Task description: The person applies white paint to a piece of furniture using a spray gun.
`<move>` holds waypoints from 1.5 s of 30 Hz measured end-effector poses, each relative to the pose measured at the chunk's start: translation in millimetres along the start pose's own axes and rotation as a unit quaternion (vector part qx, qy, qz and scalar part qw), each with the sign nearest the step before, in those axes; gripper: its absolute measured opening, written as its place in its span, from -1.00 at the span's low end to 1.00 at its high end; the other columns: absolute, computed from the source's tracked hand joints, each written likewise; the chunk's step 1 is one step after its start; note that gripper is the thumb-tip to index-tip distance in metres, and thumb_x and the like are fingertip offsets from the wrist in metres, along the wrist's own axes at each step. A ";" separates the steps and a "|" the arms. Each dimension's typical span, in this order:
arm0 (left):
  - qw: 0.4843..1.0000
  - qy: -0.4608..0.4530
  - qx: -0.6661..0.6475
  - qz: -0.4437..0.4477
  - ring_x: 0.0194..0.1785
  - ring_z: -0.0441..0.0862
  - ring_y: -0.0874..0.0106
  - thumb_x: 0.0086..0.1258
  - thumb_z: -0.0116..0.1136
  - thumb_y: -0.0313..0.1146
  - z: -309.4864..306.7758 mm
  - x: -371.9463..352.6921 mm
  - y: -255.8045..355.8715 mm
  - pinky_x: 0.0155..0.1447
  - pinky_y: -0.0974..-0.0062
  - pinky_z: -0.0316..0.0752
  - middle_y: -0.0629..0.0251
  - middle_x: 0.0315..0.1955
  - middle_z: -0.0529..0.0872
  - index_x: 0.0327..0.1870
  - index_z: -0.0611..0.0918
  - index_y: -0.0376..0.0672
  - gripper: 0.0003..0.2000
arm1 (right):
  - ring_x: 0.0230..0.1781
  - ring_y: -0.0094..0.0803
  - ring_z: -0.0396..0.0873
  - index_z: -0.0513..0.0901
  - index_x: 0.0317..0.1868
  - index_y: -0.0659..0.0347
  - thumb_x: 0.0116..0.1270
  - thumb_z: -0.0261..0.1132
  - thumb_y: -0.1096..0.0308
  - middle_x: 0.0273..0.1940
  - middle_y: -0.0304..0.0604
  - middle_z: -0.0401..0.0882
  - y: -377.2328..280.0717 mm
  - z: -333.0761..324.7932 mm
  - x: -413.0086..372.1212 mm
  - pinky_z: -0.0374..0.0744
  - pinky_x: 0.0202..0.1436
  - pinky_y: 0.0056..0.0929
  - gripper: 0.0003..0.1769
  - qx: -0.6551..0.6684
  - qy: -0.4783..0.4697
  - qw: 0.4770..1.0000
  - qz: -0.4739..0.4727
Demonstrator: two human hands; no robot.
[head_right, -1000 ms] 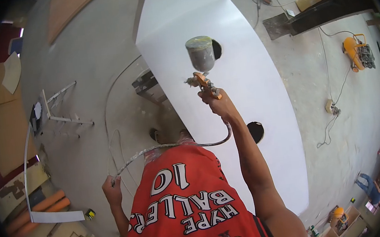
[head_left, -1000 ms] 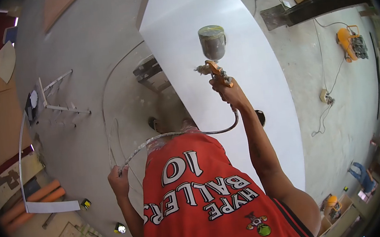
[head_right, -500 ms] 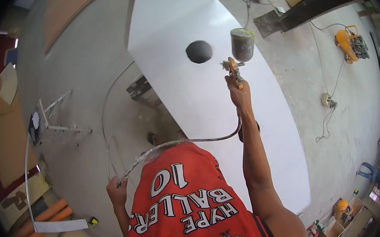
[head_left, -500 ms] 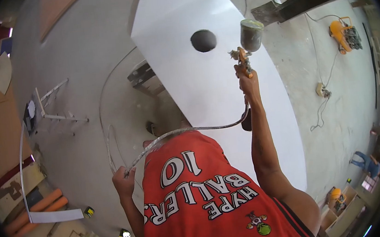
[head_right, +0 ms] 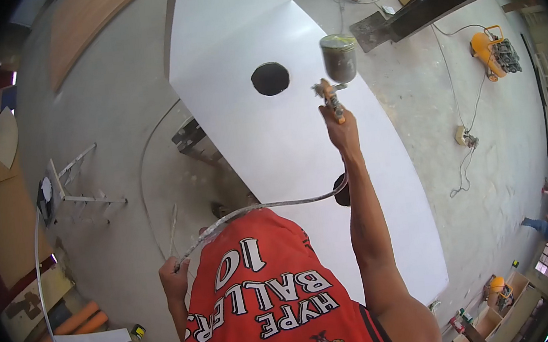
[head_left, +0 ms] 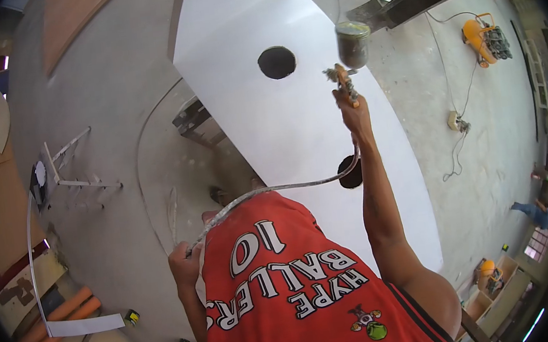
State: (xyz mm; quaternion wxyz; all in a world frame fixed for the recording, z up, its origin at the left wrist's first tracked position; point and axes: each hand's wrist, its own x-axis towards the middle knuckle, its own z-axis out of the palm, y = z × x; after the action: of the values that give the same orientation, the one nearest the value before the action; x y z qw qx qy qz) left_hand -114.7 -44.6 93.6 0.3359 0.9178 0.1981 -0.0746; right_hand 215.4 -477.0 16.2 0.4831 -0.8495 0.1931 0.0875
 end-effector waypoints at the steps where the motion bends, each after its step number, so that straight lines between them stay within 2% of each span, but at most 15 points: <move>1: 1.000 0.012 0.006 -0.006 -0.56 0.38 0.11 0.31 0.41 -0.37 -6.4 -3.0 -8.2 -0.40 0.21 0.32 0.06 -0.63 0.44 -0.52 0.45 -0.28 -0.66 | -0.46 -0.44 0.39 0.63 -0.28 0.37 0.42 0.37 0.17 -0.49 -0.24 0.51 -6.9 6.0 -12.5 0.41 -0.34 -0.29 -0.65 0.036 -0.050 0.998 0.031; 5: 0.996 0.034 0.052 -0.059 -0.54 0.38 0.14 0.31 0.40 -0.39 -33.5 -16.5 -32.8 -0.38 0.23 0.31 0.08 -0.62 0.44 -0.50 0.46 -0.29 -0.68 | -0.62 -0.66 0.20 0.61 -0.40 0.21 0.40 0.34 0.18 -0.57 -0.43 0.38 -47.2 30.5 -57.8 0.17 -0.56 -0.48 -0.71 0.043 -0.188 0.976 0.097; 10: 0.994 0.080 0.038 -0.059 -0.55 0.34 0.20 0.31 0.41 -0.37 -50.6 -25.6 -38.0 -0.40 0.25 0.28 0.12 -0.63 0.40 -0.51 0.41 -0.29 -0.64 | -0.65 -0.67 0.19 0.53 -0.39 0.11 0.39 0.38 0.11 -0.56 -0.46 0.34 -55.6 55.0 -70.6 0.19 -0.61 -0.52 -0.68 0.065 -0.358 0.928 0.079; 13: 0.992 0.077 0.045 -0.087 -0.55 0.34 0.20 0.30 0.42 -0.37 -53.1 -32.3 -43.7 -0.40 0.24 0.28 0.14 -0.63 0.39 -0.51 0.41 -0.28 -0.63 | -0.65 -0.67 0.19 0.52 -0.41 0.13 0.39 0.37 0.12 -0.57 -0.46 0.34 -60.5 57.7 -71.7 0.18 -0.61 -0.52 -0.67 0.056 -0.354 0.930 0.077; 17: 0.993 0.072 0.050 -0.075 -0.56 0.36 0.16 0.28 0.44 -0.35 -50.4 -31.3 -49.2 -0.40 0.23 0.29 0.12 -0.64 0.40 -0.51 0.42 -0.28 -0.63 | -0.62 -0.61 0.24 0.60 -0.39 0.22 0.39 0.36 0.15 -0.57 -0.41 0.40 -71.6 51.0 -68.9 0.23 -0.55 -0.45 -0.68 -0.016 -0.221 0.970 0.104; 22: 0.999 0.021 0.025 -0.008 -0.57 0.41 0.09 0.25 0.47 -0.33 -29.8 -15.8 -18.8 -0.42 0.21 0.31 0.08 -0.63 0.46 -0.51 0.44 -0.27 -0.63 | -0.46 -0.48 0.38 0.66 -0.23 0.38 0.43 0.35 0.17 -0.50 -0.25 0.52 -25.4 13.0 -18.8 0.39 -0.35 -0.30 -0.65 -0.013 -0.052 0.998 0.023; 25: 0.999 -0.012 0.008 0.032 -0.58 0.45 0.09 0.24 0.48 -0.31 -16.0 -2.6 11.6 -0.43 0.22 0.35 0.11 -0.64 0.49 -0.52 0.48 -0.25 -0.65 | -0.46 -0.32 0.45 0.65 -0.20 0.39 0.44 0.35 0.16 -0.48 -0.05 0.59 -11.0 -14.4 17.3 0.47 -0.27 -0.19 -0.64 -0.083 0.030 0.995 -0.040; 26: 0.999 -0.013 0.004 0.035 -0.58 0.45 0.09 0.24 0.48 -0.31 -12.5 1.2 22.9 -0.43 0.22 0.35 0.11 -0.64 0.49 -0.52 0.48 -0.25 -0.65 | -0.43 -0.06 0.56 0.63 -0.23 0.38 0.45 0.34 0.14 -0.42 0.14 0.64 -11.7 -22.5 25.2 0.51 -0.23 -0.10 -0.62 -0.111 0.061 0.991 -0.046; 29: 0.997 -0.041 -0.008 0.060 -0.57 0.49 0.08 0.23 0.49 -0.29 -2.5 9.9 46.3 -0.42 0.22 0.39 0.11 -0.64 0.51 -0.52 0.52 -0.23 -0.66 | -0.45 -0.03 0.55 0.59 -0.27 0.39 0.45 0.32 0.12 -0.44 0.11 0.62 6.9 -35.2 47.0 0.49 -0.31 -0.10 -0.59 -0.172 0.146 0.964 -0.143; 30: 0.996 -0.052 -0.006 0.065 -0.56 0.50 0.08 0.23 0.50 -0.28 -0.1 11.1 49.4 -0.42 0.22 0.40 0.10 -0.63 0.52 -0.51 0.53 -0.23 -0.66 | -0.36 0.20 0.57 0.60 -0.24 0.39 0.45 0.32 0.11 -0.35 0.26 0.64 5.3 -35.8 44.9 0.52 -0.22 -0.02 -0.59 -0.155 0.146 0.969 -0.124; 33: 0.996 -0.060 -0.006 0.065 -0.56 0.50 0.07 0.23 0.50 -0.27 1.1 9.7 50.4 -0.42 0.21 0.40 0.10 -0.63 0.52 -0.51 0.53 -0.22 -0.66 | -0.34 0.19 0.57 0.60 -0.23 0.39 0.45 0.32 0.13 -0.36 0.27 0.62 4.8 -33.2 34.3 0.52 -0.20 -0.03 -0.61 -0.167 0.115 0.971 -0.126; 35: 0.997 -0.056 -0.006 0.057 -0.57 0.49 0.07 0.23 0.49 -0.27 -1.4 5.8 40.9 -0.43 0.20 0.39 0.10 -0.64 0.51 -0.52 0.52 -0.23 -0.66 | -0.42 0.06 0.61 0.61 -0.28 0.36 0.45 0.35 0.15 -0.44 0.17 0.63 4.4 -23.7 19.6 0.50 -0.29 -0.06 -0.64 -0.172 0.107 0.967 -0.157; 38: 0.998 -0.020 0.020 0.051 -0.58 0.45 0.08 0.24 0.49 -0.30 -15.3 -2.5 8.8 -0.43 0.21 0.35 0.11 -0.65 0.49 -0.52 0.49 -0.24 -0.65 | -0.44 -0.50 0.35 0.63 -0.24 0.35 0.42 0.35 0.17 -0.50 -0.29 0.47 -18.5 -4.9 -20.6 0.38 -0.34 -0.30 -0.67 -0.032 -0.072 0.997 -0.009; 41: 1.000 0.012 0.007 0.019 -0.58 0.41 0.12 0.24 0.47 -0.34 -35.1 -7.4 -7.3 -0.43 0.23 0.32 0.11 -0.65 0.45 -0.52 0.45 -0.26 -0.64 | -0.59 -0.64 0.26 0.61 -0.39 0.21 0.38 0.39 0.17 -0.53 -0.41 0.43 -50.5 13.6 -58.7 0.23 -0.53 -0.47 -0.70 0.005 -0.182 0.979 0.095; 45: 0.999 0.036 0.018 -0.009 -0.58 0.37 0.17 0.25 0.46 -0.38 -52.1 -16.1 -22.0 -0.43 0.25 0.30 0.13 -0.65 0.41 -0.51 0.42 -0.27 -0.63 | -0.66 -0.67 0.19 0.56 -0.44 0.14 0.35 0.37 0.12 -0.62 -0.45 0.34 -60.2 37.8 -74.1 0.17 -0.60 -0.51 -0.68 -0.002 -0.304 0.948 0.096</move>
State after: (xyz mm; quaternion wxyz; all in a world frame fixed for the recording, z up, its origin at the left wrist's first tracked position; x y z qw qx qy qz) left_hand -138.4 -0.7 124.8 0.3109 0.9241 0.2169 -0.0484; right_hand 174.3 -399.0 68.8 0.5063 -0.7613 0.1178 0.3876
